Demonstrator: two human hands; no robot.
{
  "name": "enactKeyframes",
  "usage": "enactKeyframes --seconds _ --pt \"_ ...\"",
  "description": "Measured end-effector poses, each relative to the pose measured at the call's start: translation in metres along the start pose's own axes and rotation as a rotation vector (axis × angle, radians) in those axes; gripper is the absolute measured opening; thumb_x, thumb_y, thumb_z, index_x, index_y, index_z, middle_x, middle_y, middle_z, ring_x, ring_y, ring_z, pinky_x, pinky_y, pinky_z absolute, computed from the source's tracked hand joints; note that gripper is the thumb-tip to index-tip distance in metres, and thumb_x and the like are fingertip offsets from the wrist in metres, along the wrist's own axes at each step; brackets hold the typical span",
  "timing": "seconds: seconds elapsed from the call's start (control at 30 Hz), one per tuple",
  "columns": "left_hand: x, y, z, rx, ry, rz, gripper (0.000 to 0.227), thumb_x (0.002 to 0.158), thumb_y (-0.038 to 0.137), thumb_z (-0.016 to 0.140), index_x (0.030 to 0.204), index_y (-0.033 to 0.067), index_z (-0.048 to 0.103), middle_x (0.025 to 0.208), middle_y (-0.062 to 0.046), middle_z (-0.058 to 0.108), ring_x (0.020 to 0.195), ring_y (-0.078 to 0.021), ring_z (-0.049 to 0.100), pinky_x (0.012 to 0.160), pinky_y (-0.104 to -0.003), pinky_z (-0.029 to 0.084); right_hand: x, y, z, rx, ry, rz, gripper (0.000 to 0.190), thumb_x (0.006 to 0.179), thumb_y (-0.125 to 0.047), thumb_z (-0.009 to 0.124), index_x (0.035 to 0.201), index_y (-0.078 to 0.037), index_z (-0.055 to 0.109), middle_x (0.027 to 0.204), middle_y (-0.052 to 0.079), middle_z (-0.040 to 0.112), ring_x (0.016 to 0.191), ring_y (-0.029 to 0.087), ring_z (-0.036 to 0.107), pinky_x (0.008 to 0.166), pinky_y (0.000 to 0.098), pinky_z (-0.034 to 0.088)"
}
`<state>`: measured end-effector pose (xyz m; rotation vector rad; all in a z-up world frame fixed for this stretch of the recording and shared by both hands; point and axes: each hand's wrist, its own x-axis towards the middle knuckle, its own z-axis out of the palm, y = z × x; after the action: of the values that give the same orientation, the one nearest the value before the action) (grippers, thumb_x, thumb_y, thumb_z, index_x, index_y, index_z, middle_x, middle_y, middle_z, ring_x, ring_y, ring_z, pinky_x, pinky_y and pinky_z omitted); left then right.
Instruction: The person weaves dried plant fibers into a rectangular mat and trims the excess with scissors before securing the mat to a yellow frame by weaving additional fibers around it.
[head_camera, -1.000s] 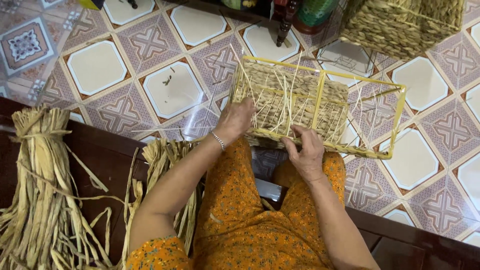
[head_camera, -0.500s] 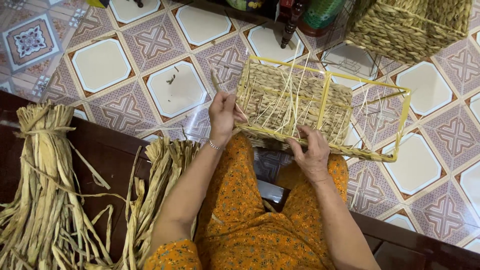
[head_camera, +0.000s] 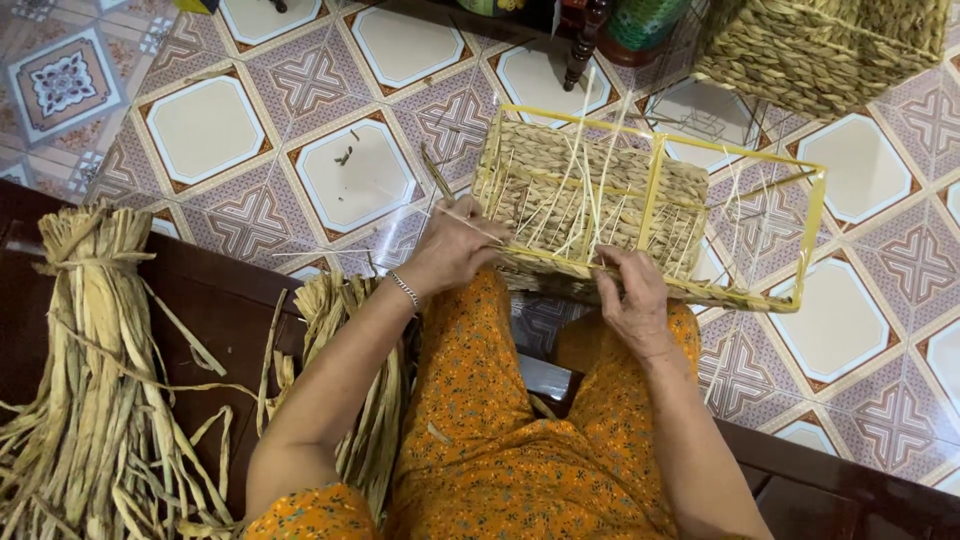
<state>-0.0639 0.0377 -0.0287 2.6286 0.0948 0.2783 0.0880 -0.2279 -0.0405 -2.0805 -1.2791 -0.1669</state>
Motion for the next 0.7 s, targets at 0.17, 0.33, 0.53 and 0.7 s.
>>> enactKeyframes --seconds 0.17,0.33,0.53,0.7 --pt "0.016 0.006 -0.005 0.05 -0.059 -0.057 0.009 0.09 0.029 0.075 0.096 0.0218 0.076 0.092 0.005 0.076 0.103 -0.0173 0.054 0.108 -0.041 0.034 0.018 0.012 -0.004 0.124 0.043 -0.008 0.031 0.095 -0.002 0.069 0.125 -0.005 0.063 0.103 0.01 0.068 0.096 0.02 0.068 0.085 0.03 0.057" --pt "0.034 0.006 0.02 -0.17 0.015 -0.002 0.009 0.089 0.024 0.07 0.091 0.0174 0.076 0.085 0.001 0.069 0.101 -0.0204 0.052 0.096 -0.041 0.036 0.036 0.03 -0.035 0.38 -0.027 0.272 0.042 0.096 0.0 0.066 0.136 -0.008 0.057 0.108 0.007 0.07 0.096 0.014 0.069 0.084 0.0261 0.06" --pt "0.014 0.042 0.013 -0.343 -0.134 -0.189 0.022 0.088 0.026 0.065 0.107 0.017 0.074 0.084 -0.006 0.056 0.091 -0.0238 0.05 0.093 -0.044 0.041 0.022 0.03 -0.052 0.476 -0.149 0.411 0.042 0.092 -0.005 0.068 0.133 -0.013 0.06 0.11 0.004 0.072 0.096 0.014 0.07 0.086 0.0276 0.061" --pt "0.008 0.048 0.004 -0.557 -0.125 -0.385 0.023 0.099 0.032 0.056 0.107 0.0149 0.069 0.086 -0.005 0.067 0.083 -0.0172 0.065 0.082 -0.038 0.053 0.008 0.016 -0.038 0.361 -0.084 0.424 0.038 0.097 -0.003 0.064 0.134 -0.011 0.06 0.095 0.006 0.073 0.081 0.012 0.07 0.074 0.0248 0.061"
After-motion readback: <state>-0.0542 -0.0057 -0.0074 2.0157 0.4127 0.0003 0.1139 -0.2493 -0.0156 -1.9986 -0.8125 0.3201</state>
